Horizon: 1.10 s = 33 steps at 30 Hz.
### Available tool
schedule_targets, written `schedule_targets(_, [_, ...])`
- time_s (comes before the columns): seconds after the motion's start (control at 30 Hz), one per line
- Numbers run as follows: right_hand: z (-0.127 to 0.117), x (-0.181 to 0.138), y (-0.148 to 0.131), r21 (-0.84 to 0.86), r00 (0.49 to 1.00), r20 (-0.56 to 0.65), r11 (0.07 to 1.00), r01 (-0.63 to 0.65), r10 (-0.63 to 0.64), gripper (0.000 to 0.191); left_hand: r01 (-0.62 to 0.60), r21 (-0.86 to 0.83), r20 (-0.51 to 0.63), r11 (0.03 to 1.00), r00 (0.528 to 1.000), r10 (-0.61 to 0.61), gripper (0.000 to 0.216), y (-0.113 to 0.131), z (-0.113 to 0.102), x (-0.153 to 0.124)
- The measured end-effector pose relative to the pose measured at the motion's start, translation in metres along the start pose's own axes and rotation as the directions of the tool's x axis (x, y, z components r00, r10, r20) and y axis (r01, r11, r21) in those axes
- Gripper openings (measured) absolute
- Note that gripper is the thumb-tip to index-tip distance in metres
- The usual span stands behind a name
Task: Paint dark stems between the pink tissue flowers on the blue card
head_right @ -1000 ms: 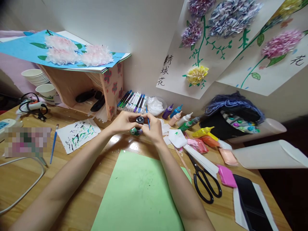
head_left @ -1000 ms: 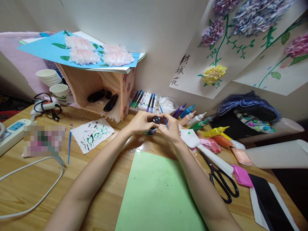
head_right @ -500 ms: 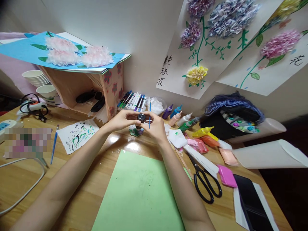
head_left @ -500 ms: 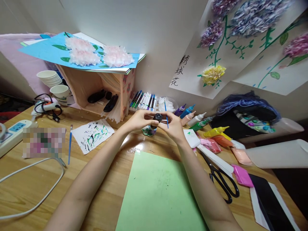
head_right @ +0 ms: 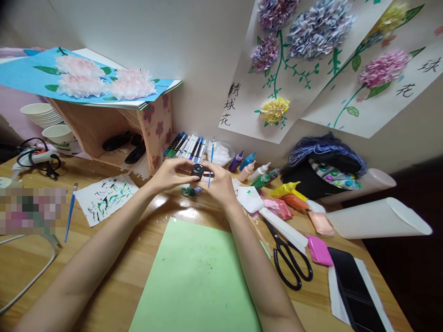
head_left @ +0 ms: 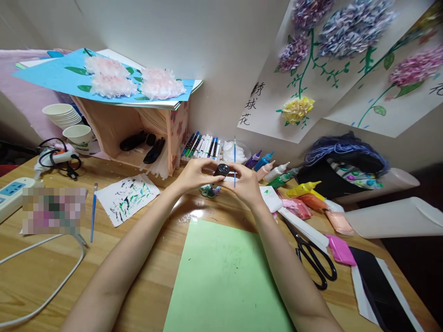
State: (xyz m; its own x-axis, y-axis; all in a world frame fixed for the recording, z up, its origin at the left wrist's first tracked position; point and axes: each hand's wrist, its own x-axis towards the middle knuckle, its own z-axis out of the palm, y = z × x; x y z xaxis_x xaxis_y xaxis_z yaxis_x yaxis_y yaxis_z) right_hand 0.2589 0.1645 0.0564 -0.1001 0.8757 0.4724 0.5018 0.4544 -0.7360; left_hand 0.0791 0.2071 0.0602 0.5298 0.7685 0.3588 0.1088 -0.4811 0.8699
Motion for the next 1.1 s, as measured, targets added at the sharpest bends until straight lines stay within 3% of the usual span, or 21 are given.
schedule_targets(0.17, [-0.002, -0.002, -0.005, -0.037, 0.997, 0.001, 0.996, -0.082, 0.082, 0.021, -0.089, 0.217, -0.067, 0.972, 0.992, 0.105, 0.029, 0.000, 0.002, 0.002])
schedule_targets(0.33, [0.000, -0.002, -0.007, -0.033, 0.992, -0.027, 0.992, -0.124, 0.123, 0.018, -0.025, 0.104, -0.039, 0.994, 0.999, 0.029, 0.037, -0.003, 0.004, 0.001])
schedule_targets(0.63, [0.006, -0.002, -0.001, -0.088, 0.992, -0.009, 0.988, -0.130, 0.129, 0.016, -0.099, 0.311, 0.040, 0.945, 0.995, 0.091, 0.018, -0.001, 0.007, 0.000])
schedule_targets(1.1, [0.014, -0.004, 0.003, -0.095, 0.987, -0.040, 0.983, -0.156, 0.152, 0.016, -0.078, 0.280, -0.010, 0.957, 0.996, 0.084, 0.011, -0.010, 0.010, -0.002])
